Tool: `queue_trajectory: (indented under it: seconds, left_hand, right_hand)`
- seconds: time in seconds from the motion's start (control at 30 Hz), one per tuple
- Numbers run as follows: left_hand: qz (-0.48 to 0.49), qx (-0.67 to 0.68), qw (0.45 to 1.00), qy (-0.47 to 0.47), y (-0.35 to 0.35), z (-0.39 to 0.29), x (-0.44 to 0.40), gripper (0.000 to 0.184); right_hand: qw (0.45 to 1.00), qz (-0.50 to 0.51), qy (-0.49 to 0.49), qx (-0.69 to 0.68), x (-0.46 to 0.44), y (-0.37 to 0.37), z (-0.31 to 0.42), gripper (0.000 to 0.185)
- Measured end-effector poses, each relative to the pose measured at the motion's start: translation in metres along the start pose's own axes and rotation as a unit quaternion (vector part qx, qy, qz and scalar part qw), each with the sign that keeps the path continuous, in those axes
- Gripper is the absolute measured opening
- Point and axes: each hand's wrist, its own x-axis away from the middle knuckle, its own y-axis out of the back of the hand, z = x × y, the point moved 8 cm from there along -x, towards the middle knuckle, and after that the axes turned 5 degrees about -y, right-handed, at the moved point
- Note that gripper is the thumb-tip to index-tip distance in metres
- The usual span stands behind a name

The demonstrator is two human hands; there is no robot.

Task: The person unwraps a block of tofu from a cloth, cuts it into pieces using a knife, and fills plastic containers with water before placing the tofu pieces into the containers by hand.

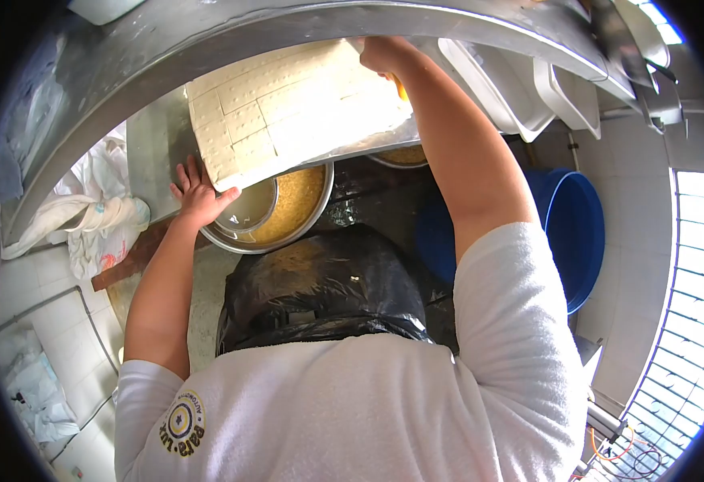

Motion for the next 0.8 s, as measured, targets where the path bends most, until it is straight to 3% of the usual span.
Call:
queue_trajectory:
  seconds: [0.2,0.5,0.6,0.63,0.7,0.77,0.8]
  left_hand:
    - [0.01,-0.01,1.0,0.003,0.003,-0.001,0.001,0.119]
    - [0.007,0.002,1.0,-0.002,0.006,-0.004,0.005,0.124]
    - [0.002,-0.003,1.0,-0.001,0.007,-0.003,0.005,0.128]
    - [0.001,-0.001,1.0,0.004,0.005,-0.002,0.005,0.129]
    - [-0.003,0.006,1.0,-0.001,0.005,-0.003,0.004,0.13]
    - [-0.006,0.008,1.0,0.0,0.006,-0.003,0.007,0.13]
    - [-0.008,0.003,1.0,-0.005,0.006,-0.002,0.008,0.13]
  right_hand:
    - [0.998,0.052,0.012,-0.013,0.024,-0.014,-0.028,0.057]
    - [0.998,0.057,0.013,-0.011,0.129,-0.009,-0.063,0.064]
    - [0.994,0.108,-0.002,0.001,0.158,-0.018,-0.078,0.063]
    - [0.995,0.103,-0.005,-0.001,0.171,-0.014,-0.082,0.063]
    - [0.995,0.1,-0.016,-0.002,0.207,-0.014,-0.09,0.042]
    - [0.995,-0.008,0.089,0.036,0.243,-0.017,-0.105,0.052]
    - [0.997,0.004,0.067,0.034,0.262,-0.025,-0.122,0.054]
